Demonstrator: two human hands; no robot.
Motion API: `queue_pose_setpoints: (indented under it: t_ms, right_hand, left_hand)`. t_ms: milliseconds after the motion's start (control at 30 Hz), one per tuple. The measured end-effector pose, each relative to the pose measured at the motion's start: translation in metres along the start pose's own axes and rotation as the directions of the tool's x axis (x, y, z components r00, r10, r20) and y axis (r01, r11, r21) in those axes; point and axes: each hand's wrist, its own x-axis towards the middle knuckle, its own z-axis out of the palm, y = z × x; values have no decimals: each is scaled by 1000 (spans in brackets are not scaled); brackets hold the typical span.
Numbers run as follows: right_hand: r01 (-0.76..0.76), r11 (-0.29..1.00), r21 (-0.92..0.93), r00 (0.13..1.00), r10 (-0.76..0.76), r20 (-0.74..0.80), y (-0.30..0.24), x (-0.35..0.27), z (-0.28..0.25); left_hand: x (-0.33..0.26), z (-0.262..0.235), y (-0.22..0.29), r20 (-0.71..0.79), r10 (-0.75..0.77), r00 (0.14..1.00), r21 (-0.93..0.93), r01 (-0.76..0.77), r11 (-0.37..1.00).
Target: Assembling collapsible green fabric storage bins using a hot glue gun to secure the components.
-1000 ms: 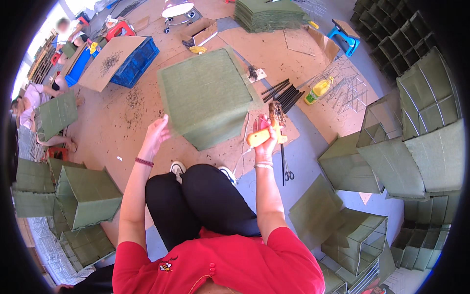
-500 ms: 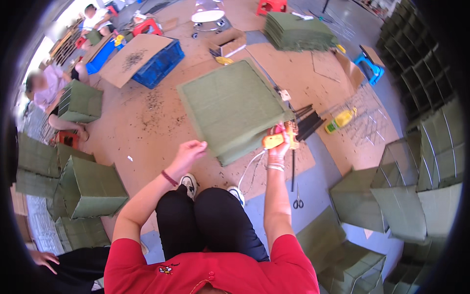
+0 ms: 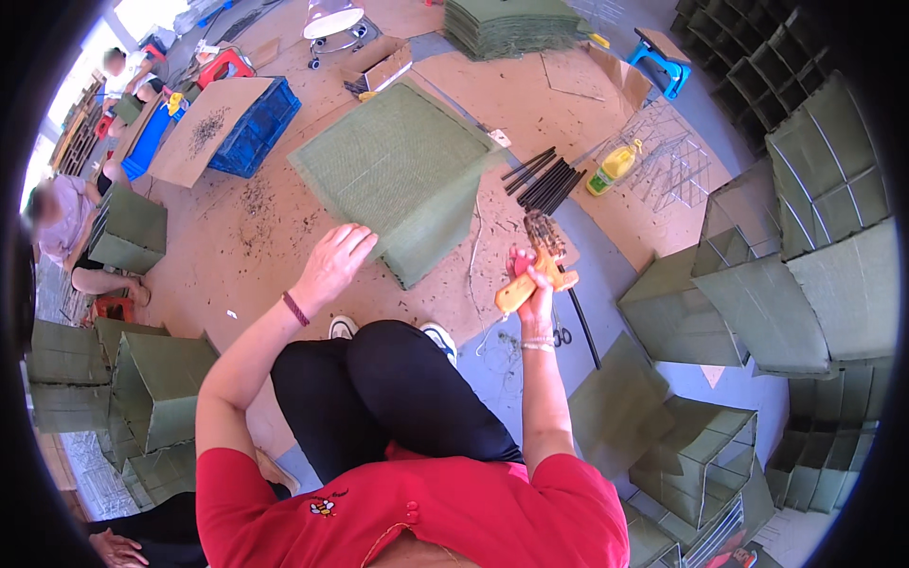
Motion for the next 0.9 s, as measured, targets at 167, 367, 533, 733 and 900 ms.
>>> queue_pose_setpoints:
  t_ms: [167, 367, 533, 733, 900]
  right_hand:
    - [-34, 983, -178, 997, 45, 56, -14, -44, 27]
    - [-104, 924, -368, 960, 190, 205, 4, -64, 70]
    - [-174, 863, -474, 918, 317, 239, 37, -76, 86]
    - [-189, 869, -458, 908, 332, 255, 64, -82, 96]
    - [-180, 872, -454, 892, 340, 299, 70, -82, 99]
  left_hand:
    - [2, 2, -10, 121, -85, 989, -154, 103, 983]
    - [5, 2, -16, 172, -303, 937, -294, 342, 892]
    - [6, 1, -11, 164, -430, 888, -414, 458, 787]
    - [-4, 12, -11, -37, -477, 878, -445, 413, 794]
    - [0, 3, -5, 93, -531, 842, -400, 520, 755]
